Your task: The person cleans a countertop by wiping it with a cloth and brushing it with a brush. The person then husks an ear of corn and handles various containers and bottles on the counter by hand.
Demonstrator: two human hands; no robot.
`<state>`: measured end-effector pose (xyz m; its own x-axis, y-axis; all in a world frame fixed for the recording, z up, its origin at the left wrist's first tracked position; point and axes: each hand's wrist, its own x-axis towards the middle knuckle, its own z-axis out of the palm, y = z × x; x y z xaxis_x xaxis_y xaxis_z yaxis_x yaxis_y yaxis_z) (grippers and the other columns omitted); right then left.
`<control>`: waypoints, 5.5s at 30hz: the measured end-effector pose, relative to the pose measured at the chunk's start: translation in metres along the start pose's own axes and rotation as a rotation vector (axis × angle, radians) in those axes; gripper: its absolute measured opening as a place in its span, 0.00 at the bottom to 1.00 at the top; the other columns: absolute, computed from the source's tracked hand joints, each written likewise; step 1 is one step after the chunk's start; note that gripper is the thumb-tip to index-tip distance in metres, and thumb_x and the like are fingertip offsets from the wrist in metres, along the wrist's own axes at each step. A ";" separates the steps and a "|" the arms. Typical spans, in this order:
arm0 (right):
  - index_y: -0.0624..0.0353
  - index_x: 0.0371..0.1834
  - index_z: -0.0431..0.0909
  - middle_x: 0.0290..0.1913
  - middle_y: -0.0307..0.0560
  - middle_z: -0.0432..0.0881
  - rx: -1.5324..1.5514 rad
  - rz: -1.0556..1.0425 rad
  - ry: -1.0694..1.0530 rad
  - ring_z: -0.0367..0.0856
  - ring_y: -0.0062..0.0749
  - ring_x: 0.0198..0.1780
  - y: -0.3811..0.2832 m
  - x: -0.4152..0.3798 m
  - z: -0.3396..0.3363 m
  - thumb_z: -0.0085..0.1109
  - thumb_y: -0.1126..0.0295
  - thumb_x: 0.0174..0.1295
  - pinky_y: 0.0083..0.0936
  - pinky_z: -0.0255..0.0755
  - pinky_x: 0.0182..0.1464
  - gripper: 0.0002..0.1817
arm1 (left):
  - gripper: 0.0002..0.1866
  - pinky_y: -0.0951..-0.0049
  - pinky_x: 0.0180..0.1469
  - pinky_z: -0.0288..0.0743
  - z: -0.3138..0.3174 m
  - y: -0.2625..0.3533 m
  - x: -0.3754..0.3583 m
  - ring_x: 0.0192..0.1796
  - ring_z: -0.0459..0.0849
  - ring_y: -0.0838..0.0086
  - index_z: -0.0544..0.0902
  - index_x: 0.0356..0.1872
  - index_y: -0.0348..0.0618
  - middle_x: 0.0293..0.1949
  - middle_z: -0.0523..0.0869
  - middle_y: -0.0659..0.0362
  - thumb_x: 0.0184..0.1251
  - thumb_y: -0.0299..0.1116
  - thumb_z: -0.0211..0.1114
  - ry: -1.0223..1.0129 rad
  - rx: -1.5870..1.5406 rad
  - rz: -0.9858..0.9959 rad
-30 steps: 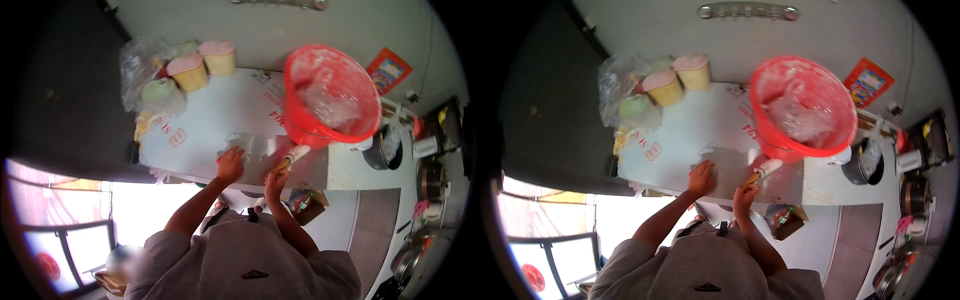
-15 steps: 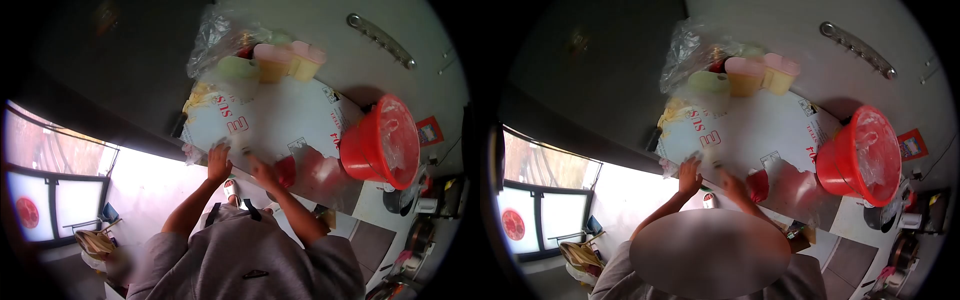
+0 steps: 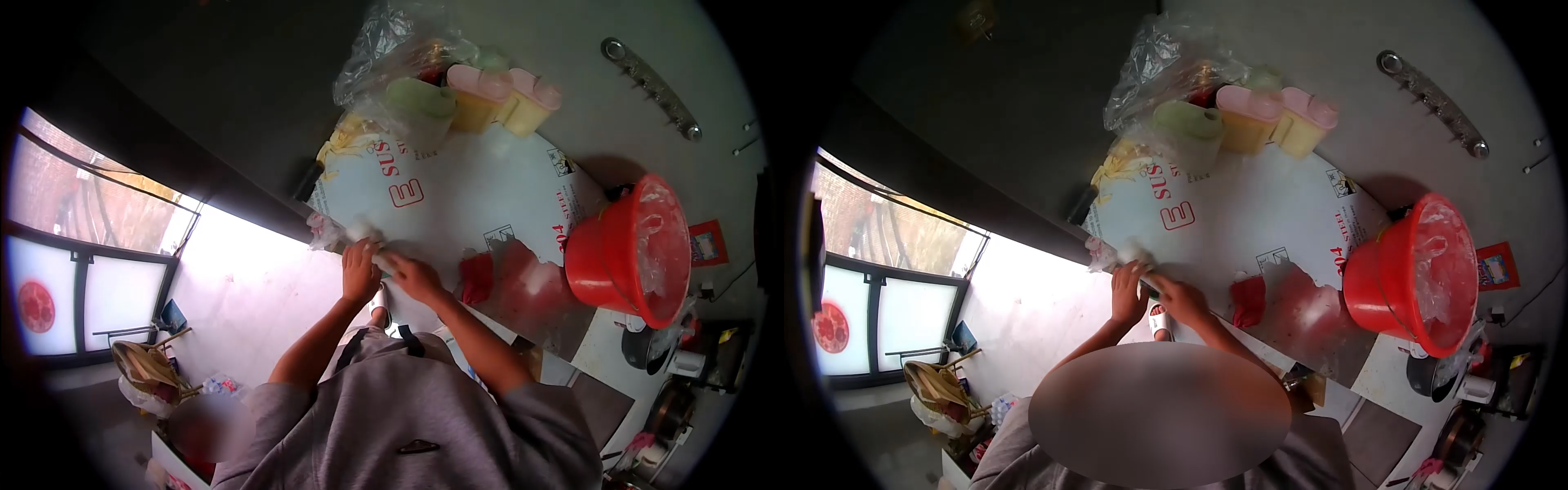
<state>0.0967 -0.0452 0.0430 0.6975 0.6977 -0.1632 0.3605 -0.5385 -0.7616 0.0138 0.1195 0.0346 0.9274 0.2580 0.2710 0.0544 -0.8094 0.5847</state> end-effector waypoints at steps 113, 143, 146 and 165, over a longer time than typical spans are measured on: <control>0.49 0.66 0.74 0.39 0.57 0.84 -0.107 0.288 0.391 0.84 0.48 0.37 0.071 -0.048 -0.057 0.57 0.70 0.57 0.40 0.77 0.39 0.29 | 0.38 0.48 0.76 0.47 0.000 -0.023 0.011 0.77 0.55 0.54 0.66 0.70 0.48 0.76 0.59 0.51 0.52 0.28 0.60 -0.185 0.114 -0.110; 0.51 0.64 0.75 0.42 0.60 0.86 -0.170 0.307 0.510 0.85 0.57 0.41 0.053 0.054 -0.062 0.51 0.62 0.60 0.45 0.79 0.46 0.26 | 0.31 0.52 0.71 0.58 -0.020 -0.069 -0.018 0.66 0.68 0.50 0.69 0.63 0.41 0.65 0.70 0.47 0.52 0.21 0.59 0.028 0.130 -0.245; 0.45 0.66 0.74 0.40 0.58 0.86 -0.144 0.188 0.490 0.84 0.57 0.41 0.044 0.103 -0.034 0.52 0.66 0.60 0.46 0.78 0.45 0.27 | 0.30 0.52 0.70 0.60 -0.036 -0.088 -0.022 0.65 0.69 0.50 0.71 0.61 0.42 0.64 0.71 0.48 0.51 0.20 0.60 0.025 0.136 -0.255; 0.43 0.69 0.70 0.41 0.53 0.81 -0.130 0.011 0.570 0.82 0.51 0.40 0.021 0.022 -0.015 0.53 0.66 0.62 0.43 0.77 0.41 0.28 | 0.32 0.52 0.72 0.58 -0.030 -0.091 0.017 0.69 0.64 0.46 0.70 0.63 0.43 0.68 0.68 0.46 0.50 0.20 0.58 -0.004 0.023 -0.207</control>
<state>0.1294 -0.0484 0.0326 0.9119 0.3467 0.2196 0.3989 -0.6232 -0.6727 0.0138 0.2135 0.0093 0.8970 0.4181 0.1436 0.2525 -0.7511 0.6100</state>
